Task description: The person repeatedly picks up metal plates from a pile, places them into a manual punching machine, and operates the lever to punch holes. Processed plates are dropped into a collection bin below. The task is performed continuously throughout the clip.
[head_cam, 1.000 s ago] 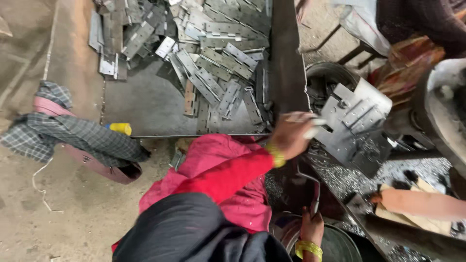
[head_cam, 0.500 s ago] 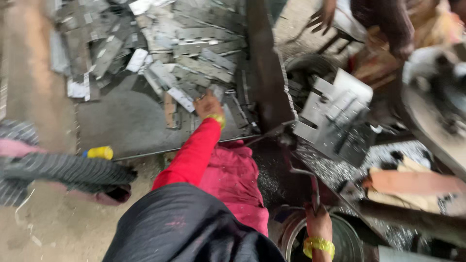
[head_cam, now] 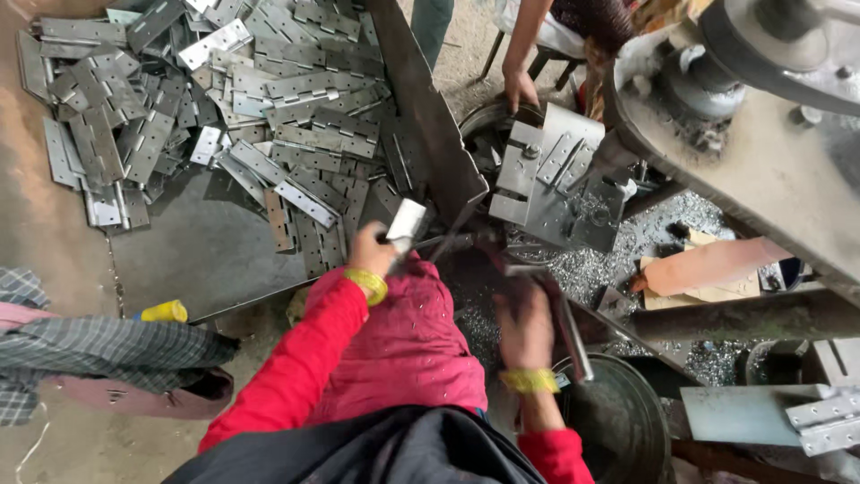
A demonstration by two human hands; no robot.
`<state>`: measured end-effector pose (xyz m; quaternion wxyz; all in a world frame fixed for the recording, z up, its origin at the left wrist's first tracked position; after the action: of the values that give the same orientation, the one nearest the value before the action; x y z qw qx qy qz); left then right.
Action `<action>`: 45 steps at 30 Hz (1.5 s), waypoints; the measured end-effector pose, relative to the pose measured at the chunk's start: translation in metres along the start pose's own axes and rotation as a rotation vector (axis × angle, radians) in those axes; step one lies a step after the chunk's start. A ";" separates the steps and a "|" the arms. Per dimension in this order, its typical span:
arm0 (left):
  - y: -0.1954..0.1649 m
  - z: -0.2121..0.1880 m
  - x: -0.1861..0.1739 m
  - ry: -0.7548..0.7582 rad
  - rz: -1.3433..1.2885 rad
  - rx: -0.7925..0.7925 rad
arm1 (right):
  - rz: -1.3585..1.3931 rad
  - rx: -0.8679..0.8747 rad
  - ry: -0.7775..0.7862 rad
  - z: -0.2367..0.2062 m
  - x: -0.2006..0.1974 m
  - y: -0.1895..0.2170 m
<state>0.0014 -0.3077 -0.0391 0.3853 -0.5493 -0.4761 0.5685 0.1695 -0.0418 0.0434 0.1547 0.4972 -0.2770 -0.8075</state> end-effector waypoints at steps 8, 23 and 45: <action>-0.055 -0.074 0.023 0.466 -0.112 0.189 | 0.652 0.332 0.432 -0.027 0.090 -0.014; -0.154 -0.033 0.048 0.656 0.000 0.461 | -0.598 -0.075 0.222 0.051 -0.025 0.038; -0.150 -0.051 0.228 0.506 1.011 0.720 | -0.489 0.337 0.423 0.013 -0.051 -0.117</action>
<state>0.0166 -0.0447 0.0500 0.3308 -0.6582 0.1643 0.6560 0.1844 0.0819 0.0138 -0.0732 0.7232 -0.2411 -0.6430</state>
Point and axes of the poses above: each hand's wrist, its own z-axis towards the middle knuckle, its own x-axis out of the palm, y = z × x, the point moved 2 cm from there along z, towards the middle knuckle, and after that the axes turned 9 degrees about -z, right-handed, at the moved point
